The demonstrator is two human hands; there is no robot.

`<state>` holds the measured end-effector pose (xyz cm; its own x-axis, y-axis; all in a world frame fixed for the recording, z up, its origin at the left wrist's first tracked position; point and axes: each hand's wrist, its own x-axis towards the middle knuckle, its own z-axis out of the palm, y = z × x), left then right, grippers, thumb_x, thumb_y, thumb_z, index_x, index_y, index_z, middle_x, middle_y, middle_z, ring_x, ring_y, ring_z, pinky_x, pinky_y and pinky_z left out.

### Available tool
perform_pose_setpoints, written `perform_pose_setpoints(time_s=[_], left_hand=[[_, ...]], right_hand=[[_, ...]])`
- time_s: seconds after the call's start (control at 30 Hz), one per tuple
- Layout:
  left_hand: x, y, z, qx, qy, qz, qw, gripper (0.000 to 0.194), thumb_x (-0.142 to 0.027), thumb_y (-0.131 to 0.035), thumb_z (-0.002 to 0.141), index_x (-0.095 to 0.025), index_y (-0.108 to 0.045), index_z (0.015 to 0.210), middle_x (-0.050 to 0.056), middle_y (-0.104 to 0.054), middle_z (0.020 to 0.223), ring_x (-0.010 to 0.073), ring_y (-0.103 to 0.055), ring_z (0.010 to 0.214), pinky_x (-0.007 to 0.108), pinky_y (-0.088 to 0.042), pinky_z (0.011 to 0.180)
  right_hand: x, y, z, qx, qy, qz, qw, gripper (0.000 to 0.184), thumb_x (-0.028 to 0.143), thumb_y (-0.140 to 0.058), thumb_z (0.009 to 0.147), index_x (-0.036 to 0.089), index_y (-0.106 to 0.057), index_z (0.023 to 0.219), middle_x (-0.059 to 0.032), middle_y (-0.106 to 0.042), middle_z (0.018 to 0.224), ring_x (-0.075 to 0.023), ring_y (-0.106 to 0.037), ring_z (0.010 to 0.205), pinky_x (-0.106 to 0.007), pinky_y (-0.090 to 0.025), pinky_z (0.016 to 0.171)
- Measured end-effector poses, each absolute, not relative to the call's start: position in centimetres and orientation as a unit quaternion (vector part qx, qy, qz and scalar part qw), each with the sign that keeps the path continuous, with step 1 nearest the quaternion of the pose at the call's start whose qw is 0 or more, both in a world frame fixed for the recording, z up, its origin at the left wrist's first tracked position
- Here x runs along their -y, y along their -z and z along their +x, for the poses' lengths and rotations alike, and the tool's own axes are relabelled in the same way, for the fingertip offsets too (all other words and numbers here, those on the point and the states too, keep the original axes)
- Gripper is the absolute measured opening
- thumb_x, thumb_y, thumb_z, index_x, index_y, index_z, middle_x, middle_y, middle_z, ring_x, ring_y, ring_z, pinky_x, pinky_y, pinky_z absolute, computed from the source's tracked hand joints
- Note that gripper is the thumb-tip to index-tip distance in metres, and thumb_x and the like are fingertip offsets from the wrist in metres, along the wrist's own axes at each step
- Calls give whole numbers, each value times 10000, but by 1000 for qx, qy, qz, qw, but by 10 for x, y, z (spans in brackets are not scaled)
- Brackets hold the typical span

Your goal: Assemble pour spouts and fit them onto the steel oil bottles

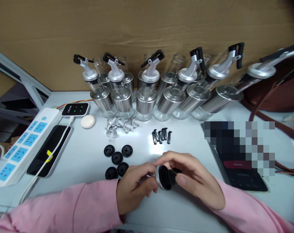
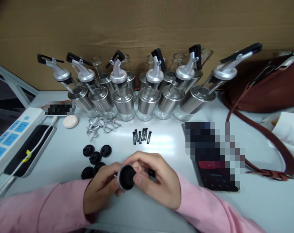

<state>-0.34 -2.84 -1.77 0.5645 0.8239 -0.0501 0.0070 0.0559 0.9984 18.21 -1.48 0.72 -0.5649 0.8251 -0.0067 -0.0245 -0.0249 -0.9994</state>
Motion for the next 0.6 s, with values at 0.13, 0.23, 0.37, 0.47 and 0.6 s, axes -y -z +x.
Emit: perform_pose_setpoints(time_s=[0.13,0.23,0.37,0.47,0.6], left_hand=[[31,21,-1,-366,-311,547,686,378,-534,-473,871,-164,-446,798,-23,-482,628,60,-418,491,164,-345,462],[33,21,-1,-380,-321,518,696,388,-558,-453,871,-177,-396,825,-41,-447,633,56,-410,485,163,-336,460],[32,19,-2,-364,-305,540,695,398,-556,-417,886,-163,-423,824,-20,-474,635,72,-427,512,184,-339,485],[29,16,-3,-333,-302,567,690,369,-515,-455,882,-148,-458,845,5,-503,689,89,-444,581,197,-348,524],[26,14,-3,-323,-319,574,681,295,-435,-513,864,-163,-421,796,-8,-488,687,90,-432,598,202,-344,554]], right_hand=[[15,-8,182,582,-670,-339,312,388,541,-502,840,159,-529,902,7,-471,636,-100,-419,549,-225,-315,508],[16,-9,182,565,-674,-343,331,401,568,-522,810,174,-477,870,23,-448,617,-85,-370,510,-215,-295,474],[17,-7,178,577,-623,-382,365,248,399,-576,803,196,-435,821,44,-432,592,-76,-358,484,-193,-275,428],[20,-1,175,614,-561,-424,358,186,233,-608,749,204,-437,815,63,-409,580,-66,-353,468,-181,-262,413],[23,3,173,649,-528,-429,340,182,202,-587,731,206,-477,876,50,-437,618,-75,-378,486,-199,-277,427]])
